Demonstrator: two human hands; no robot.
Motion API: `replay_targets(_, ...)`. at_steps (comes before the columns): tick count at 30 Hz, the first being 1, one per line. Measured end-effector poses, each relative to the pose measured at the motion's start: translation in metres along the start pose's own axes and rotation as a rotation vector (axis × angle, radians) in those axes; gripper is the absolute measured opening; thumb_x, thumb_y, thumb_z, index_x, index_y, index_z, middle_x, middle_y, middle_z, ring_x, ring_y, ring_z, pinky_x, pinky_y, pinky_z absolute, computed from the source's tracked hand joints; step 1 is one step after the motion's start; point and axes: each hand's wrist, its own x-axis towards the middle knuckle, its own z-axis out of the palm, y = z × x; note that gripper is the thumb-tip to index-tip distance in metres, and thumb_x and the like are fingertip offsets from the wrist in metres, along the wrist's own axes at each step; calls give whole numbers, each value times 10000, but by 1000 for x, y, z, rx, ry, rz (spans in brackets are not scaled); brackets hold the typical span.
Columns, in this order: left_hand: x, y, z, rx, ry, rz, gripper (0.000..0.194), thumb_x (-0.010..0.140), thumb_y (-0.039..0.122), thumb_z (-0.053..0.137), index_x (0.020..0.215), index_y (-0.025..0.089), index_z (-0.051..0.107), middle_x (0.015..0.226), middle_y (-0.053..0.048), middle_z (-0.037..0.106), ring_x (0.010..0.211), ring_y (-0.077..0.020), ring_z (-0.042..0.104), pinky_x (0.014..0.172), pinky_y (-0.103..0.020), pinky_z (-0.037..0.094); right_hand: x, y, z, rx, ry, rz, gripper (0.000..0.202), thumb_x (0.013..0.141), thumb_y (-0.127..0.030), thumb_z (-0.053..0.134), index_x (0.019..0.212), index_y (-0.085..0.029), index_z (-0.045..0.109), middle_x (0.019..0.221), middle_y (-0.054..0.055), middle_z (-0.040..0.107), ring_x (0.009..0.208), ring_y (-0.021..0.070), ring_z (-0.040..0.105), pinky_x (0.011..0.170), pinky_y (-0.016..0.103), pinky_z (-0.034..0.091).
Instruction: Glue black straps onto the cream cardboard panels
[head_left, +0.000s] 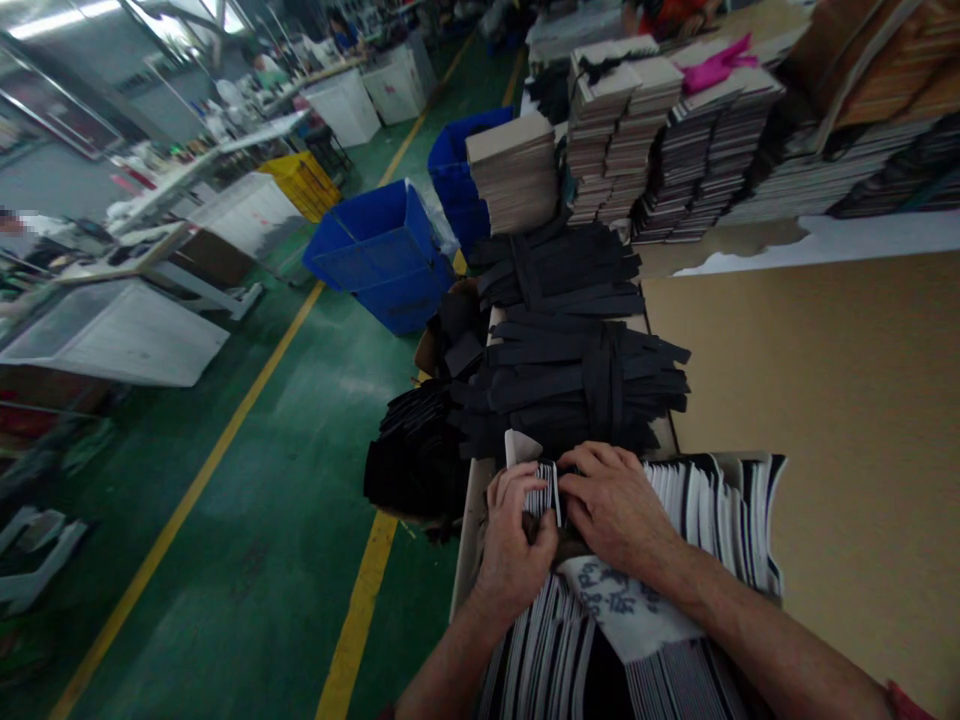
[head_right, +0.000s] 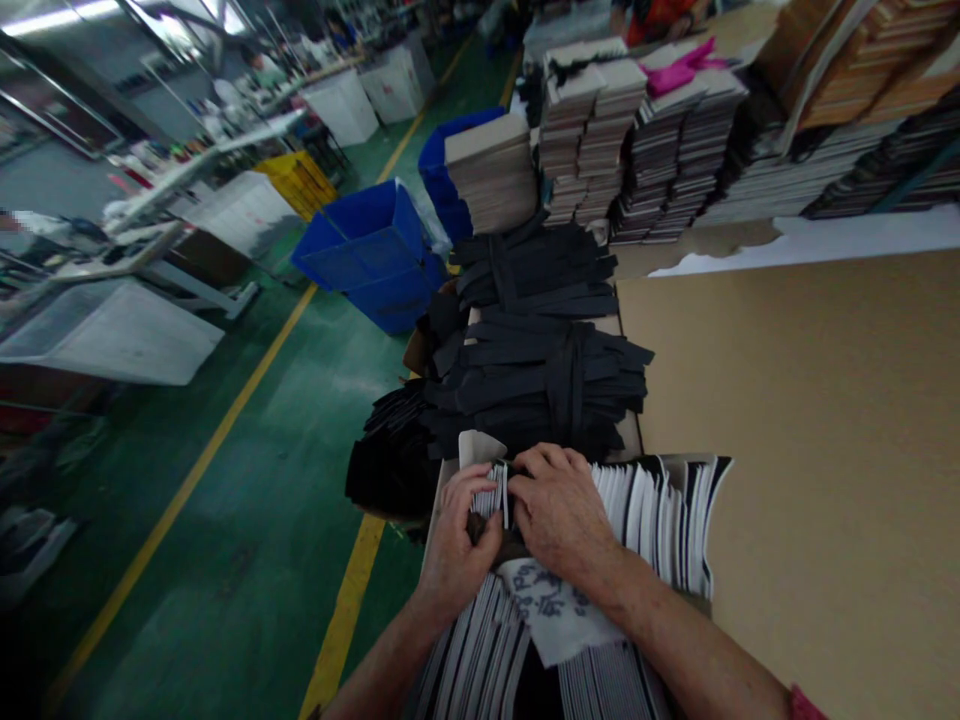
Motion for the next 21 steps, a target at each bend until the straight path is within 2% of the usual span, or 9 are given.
replay_targets(5,1,-4,3,8,-10,10,523,695,-63,494,1124,236,512,1284,-79,545,1253,-228,502,1102,-473,410,1,2,0,21,1,-4,202,906,-180,541,926,-245,731,1196,17,662,1166,238,492,989,426,326)
replay_targets(10,-2,-8,0,8,5,4,461,732,-61,469,1078,239,521,1312,-89,521,1279,-236,497,1104,-480,411,-1,2,-3,35,9,-43,194,929,-219,545,904,-248,735,1167,13,663,1138,227,510,967,422,337)
replay_targets(15,-2,-9,-2,6,8,-6,429,744,-57,466,1052,238,512,1320,-88,513,1286,-231,495,1110,-478,407,0,0,-5,27,30,-46,302,988,-312,489,850,-232,745,1121,27,680,1090,221,541,956,430,340)
replay_targets(21,-1,-11,-2,19,19,-12,405,740,-52,466,1021,237,496,1302,-85,526,1276,-228,501,1103,-476,414,3,-1,0,57,45,-16,262,962,-338,554,819,-256,758,1102,8,690,1075,220,550,946,432,336)
